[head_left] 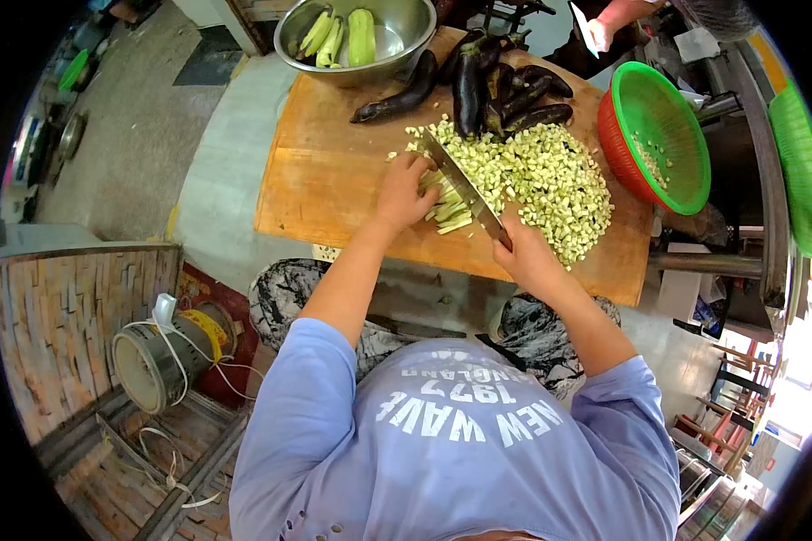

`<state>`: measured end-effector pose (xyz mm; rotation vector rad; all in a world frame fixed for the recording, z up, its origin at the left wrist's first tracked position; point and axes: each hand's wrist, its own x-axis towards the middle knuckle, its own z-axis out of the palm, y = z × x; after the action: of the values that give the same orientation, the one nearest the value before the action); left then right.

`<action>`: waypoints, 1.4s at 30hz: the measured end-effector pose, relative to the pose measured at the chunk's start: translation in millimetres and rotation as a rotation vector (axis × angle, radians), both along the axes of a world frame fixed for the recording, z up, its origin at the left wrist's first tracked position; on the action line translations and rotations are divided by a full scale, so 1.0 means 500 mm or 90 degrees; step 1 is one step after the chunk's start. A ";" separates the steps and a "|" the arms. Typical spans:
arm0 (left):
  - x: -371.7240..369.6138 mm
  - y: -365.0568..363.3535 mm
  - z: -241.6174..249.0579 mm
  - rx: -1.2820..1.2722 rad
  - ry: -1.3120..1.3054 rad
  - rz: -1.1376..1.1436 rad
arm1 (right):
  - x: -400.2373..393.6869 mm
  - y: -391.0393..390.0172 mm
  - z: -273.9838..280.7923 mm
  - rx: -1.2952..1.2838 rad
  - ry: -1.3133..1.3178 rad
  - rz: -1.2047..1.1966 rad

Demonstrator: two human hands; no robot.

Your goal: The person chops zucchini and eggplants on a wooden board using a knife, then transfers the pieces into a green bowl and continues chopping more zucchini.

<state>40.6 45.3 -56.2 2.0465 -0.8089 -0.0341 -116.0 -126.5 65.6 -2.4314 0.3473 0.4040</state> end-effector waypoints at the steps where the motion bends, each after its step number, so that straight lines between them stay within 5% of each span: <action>1: 0.002 -0.003 -0.008 -0.023 -0.025 0.000 | 0.003 -0.002 -0.003 0.004 -0.004 0.009; 6: 0.006 0.004 -0.003 -0.011 -0.036 -0.030 | 0.055 0.038 0.006 -0.041 0.105 -0.015; 11: 0.009 0.004 -0.007 -0.024 0.043 -0.029 | 0.021 0.030 -0.103 0.094 -0.086 -0.107; 17: 0.004 0.020 0.008 -0.044 0.073 0.014 | -0.003 0.031 0.011 0.028 -0.016 -0.058; 20: 0.006 0.019 -0.004 -0.021 0.018 -0.015 | -0.009 0.015 0.002 -0.019 0.012 0.033; 26: 0.010 0.025 0.002 0.039 0.045 -0.048 | 0.013 0.044 -0.099 0.051 -0.031 -0.032; 33: -0.001 0.035 -0.011 -0.025 0.060 -0.027 | -0.017 0.038 -0.057 0.106 -0.063 -0.098; 42: -0.005 0.035 0.002 -0.033 0.018 -0.024 | 0.009 0.059 -0.023 0.019 0.005 0.007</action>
<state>38.3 62.7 -55.3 1.9774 -0.8217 -0.0621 -111.3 -97.1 54.3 -2.4037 0.3299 0.4206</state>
